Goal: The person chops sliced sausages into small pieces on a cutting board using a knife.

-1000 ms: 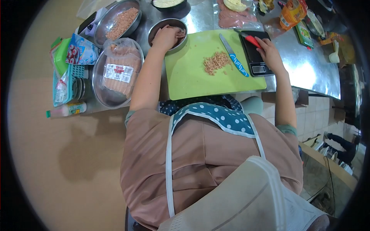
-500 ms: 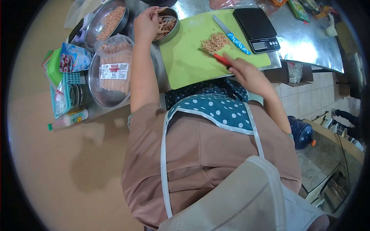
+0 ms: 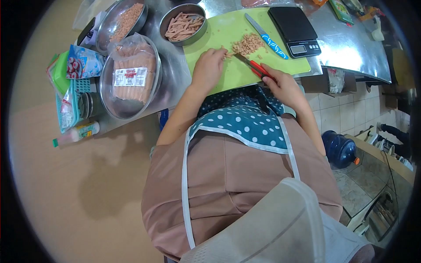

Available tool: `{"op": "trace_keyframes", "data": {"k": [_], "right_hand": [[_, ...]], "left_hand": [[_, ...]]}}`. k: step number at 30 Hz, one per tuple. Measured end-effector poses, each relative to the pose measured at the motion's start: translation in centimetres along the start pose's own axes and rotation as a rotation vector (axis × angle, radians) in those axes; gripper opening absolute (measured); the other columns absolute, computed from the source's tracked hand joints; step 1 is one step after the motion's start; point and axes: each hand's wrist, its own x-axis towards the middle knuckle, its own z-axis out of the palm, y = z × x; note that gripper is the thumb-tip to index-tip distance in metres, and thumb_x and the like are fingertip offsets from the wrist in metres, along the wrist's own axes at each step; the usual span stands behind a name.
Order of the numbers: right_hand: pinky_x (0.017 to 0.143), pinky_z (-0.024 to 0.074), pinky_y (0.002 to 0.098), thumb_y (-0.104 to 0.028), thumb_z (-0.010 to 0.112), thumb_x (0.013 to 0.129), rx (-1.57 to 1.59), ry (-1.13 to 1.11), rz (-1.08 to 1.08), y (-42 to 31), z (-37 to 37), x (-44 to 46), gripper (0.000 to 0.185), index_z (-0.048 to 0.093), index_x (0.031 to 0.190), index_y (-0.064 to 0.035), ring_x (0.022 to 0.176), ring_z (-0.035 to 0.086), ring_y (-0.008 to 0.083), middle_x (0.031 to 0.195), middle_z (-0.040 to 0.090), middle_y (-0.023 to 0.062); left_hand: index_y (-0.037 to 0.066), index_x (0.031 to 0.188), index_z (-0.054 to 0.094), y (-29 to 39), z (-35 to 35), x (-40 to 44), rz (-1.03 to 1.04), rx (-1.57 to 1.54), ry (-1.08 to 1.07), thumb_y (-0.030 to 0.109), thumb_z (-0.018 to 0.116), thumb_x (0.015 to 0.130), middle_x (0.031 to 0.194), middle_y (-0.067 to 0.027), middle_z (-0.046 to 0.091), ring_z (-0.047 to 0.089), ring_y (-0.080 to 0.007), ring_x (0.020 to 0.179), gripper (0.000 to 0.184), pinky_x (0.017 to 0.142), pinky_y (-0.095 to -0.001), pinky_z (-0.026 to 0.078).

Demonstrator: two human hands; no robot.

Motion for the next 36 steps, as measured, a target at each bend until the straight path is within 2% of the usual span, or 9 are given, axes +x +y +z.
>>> {"op": "trace_keyframes", "data": {"k": [3, 5, 9, 11, 12, 14, 20, 26, 36], "right_hand": [[0.079, 0.047, 0.0389, -0.016, 0.054, 0.089, 0.002, 0.031, 0.015, 0.6, -0.2, 0.3, 0.037, 0.054, 0.122, -0.0002, 0.09, 0.061, 0.0395, 0.094, 0.062, 0.0267], [0.07, 0.0468, 0.0333, -0.015, 0.054, 0.09, -0.026, 0.07, -0.021, 1.2, 0.1, 0.5, 0.038, 0.053, 0.126, -0.0034, 0.07, 0.061, 0.0266, 0.085, 0.062, 0.0232], [0.073, 0.0469, 0.033, -0.017, 0.055, 0.09, -0.03, 0.014, 0.071, 0.5, -0.4, 0.4, 0.037, 0.054, 0.125, -0.0028, 0.076, 0.062, 0.0267, 0.089, 0.063, 0.0234], [0.077, 0.0468, 0.0333, -0.018, 0.055, 0.09, 0.01, 0.086, -0.017, 1.4, 0.0, 0.3, 0.036, 0.054, 0.123, -0.0022, 0.082, 0.062, 0.0264, 0.093, 0.063, 0.0235], [0.077, 0.0468, 0.0333, -0.018, 0.055, 0.09, 0.011, 0.081, -0.017, 1.3, 0.0, 0.3, 0.036, 0.054, 0.123, -0.0022, 0.082, 0.062, 0.0264, 0.093, 0.063, 0.0235], [0.078, 0.0471, 0.0408, -0.019, 0.056, 0.089, 0.036, 0.102, 0.0, 0.9, 0.1, 0.1, 0.036, 0.055, 0.12, -0.0019, 0.088, 0.061, 0.0401, 0.093, 0.063, 0.025], [0.077, 0.0473, 0.0423, -0.02, 0.055, 0.089, -0.063, 0.164, -0.052, 0.3, 0.8, 0.0, 0.036, 0.054, 0.12, -0.0032, 0.09, 0.06, 0.0405, 0.095, 0.062, 0.0253], [0.074, 0.0477, 0.0441, -0.02, 0.054, 0.09, -0.176, 0.208, -0.08, 0.0, 1.7, -0.3, 0.035, 0.053, 0.121, -0.0058, 0.085, 0.06, 0.0393, 0.094, 0.062, 0.022], [0.062, 0.0488, 0.0428, -0.021, 0.052, 0.091, -0.328, 0.219, -0.061, -0.8, 2.8, -0.7, 0.036, 0.049, 0.124, -0.009, 0.075, 0.061, 0.0356, 0.085, 0.059, 0.0174]], "left_hand": [[0.006, 0.106, 0.064, 1.6, -0.4, -1.1, -0.008, 0.109, -0.052, 0.007, 0.058, 0.08, 0.099, -0.0114, 0.061, 0.058, -0.0313, 0.092, 0.026, 0.077, -0.0412, 0.047], [0.009, 0.109, 0.063, 2.3, -0.9, -1.4, -0.033, 0.183, -0.098, 0.015, 0.064, 0.079, 0.11, -0.0121, 0.058, 0.057, -0.0306, 0.099, 0.031, 0.079, -0.0429, 0.045], [0.012, 0.111, 0.063, 1.9, -1.8, -2.1, -0.042, 0.228, -0.124, 0.024, 0.07, 0.075, 0.119, -0.0129, 0.055, 0.057, -0.0316, 0.101, 0.038, 0.081, -0.0435, 0.045], [0.013, 0.114, 0.062, 1.0, -1.4, -2.2, 0.02, 0.174, -0.007, 0.029, 0.072, 0.072, 0.121, -0.012, 0.054, 0.056, -0.0317, 0.102, 0.047, 0.086, -0.0451, 0.042], [0.013, 0.114, 0.062, 0.8, -1.4, -2.0, 0.016, 0.174, -0.008, 0.029, 0.072, 0.072, 0.121, -0.012, 0.054, 0.056, -0.0317, 0.102, 0.047, 0.086, -0.0451, 0.042], [0.006, 0.111, 0.063, 0.7, -1.1, -1.4, -0.027, 0.058, 0.045, 0.026, 0.074, 0.072, 0.119, -0.0161, 0.057, 0.057, -0.031, 0.104, 0.045, 0.088, -0.0387, 0.044], [0.005, 0.106, 0.065, -0.1, 0.6, -0.8, 0.038, -0.013, 0.103, 0.018, 0.07, 0.076, 0.099, -0.0103, 0.066, 0.058, -0.0294, 0.092, 0.033, 0.085, -0.0364, 0.045], [0.006, 0.098, 0.067, 0.3, 0.6, -0.7, 0.067, -0.053, 0.173, 0.012, 0.066, 0.077, 0.096, -0.0082, 0.067, 0.059, -0.0275, 0.085, 0.022, 0.081, -0.0371, 0.045], [0.007, 0.097, 0.067, 0.1, 1.5, -0.9, 0.158, 0.04, 0.228, 0.012, 0.067, 0.076, 0.093, -0.0069, 0.066, 0.058, -0.0276, 0.083, 0.021, 0.078, -0.0365, 0.046]]}}
